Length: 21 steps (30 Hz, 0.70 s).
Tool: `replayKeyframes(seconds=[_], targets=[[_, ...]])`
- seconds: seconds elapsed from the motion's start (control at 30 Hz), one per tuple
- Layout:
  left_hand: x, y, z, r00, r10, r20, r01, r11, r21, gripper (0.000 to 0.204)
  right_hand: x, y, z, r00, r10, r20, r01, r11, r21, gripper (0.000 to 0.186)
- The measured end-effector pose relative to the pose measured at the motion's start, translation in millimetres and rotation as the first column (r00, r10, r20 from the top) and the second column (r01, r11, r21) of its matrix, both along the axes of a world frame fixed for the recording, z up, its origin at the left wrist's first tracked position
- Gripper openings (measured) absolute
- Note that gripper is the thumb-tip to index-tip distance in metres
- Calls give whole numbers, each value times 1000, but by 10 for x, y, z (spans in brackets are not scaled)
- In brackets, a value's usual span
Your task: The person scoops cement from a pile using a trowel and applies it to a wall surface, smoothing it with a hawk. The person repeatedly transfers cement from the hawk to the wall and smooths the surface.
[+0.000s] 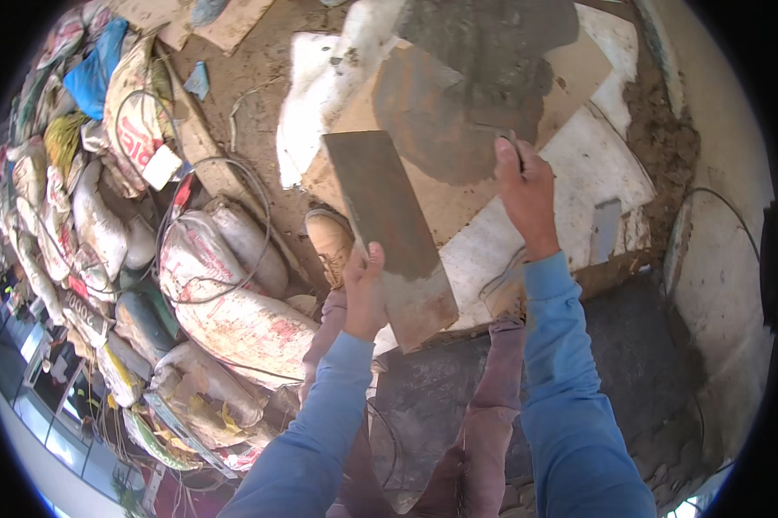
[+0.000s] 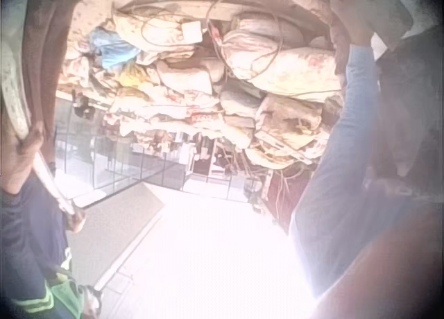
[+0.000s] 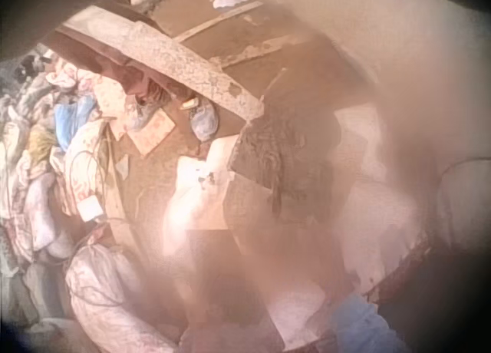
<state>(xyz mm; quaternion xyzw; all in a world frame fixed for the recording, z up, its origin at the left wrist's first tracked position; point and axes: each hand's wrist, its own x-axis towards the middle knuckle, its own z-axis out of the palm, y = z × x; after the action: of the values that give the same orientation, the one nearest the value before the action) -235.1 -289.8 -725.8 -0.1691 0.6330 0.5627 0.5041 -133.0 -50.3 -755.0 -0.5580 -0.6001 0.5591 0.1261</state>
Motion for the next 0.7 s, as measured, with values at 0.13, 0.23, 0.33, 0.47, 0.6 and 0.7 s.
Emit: replayKeyframes(seconds=[0.13,0.23,0.33,0.47,0.6,0.7], targets=[[79,118,-157,945,-239,-224,227,971,-80,42,777,76,-588,964,-261,50,265,959,-102,38],[70,110,-121,934,-160,-320,153,987,-46,42,635,-71,-453,962,-254,95,271,923,-272,40],[27,-82,-175,961,-170,-218,172,985,-11,49,579,-194,-526,922,-388,19,370,863,-343,37],[41,-73,-173,969,-163,-184,153,986,-64,51,454,-368,-402,842,-536,-50,451,753,-479,37],[18,-4,-108,969,-153,-195,150,988,-32,51,402,-482,-458,717,-678,-161,493,657,-570,39],[-4,-4,-80,970,-127,-206,128,992,-9,51,354,-512,-547,587,-795,-153,570,540,-619,38]])
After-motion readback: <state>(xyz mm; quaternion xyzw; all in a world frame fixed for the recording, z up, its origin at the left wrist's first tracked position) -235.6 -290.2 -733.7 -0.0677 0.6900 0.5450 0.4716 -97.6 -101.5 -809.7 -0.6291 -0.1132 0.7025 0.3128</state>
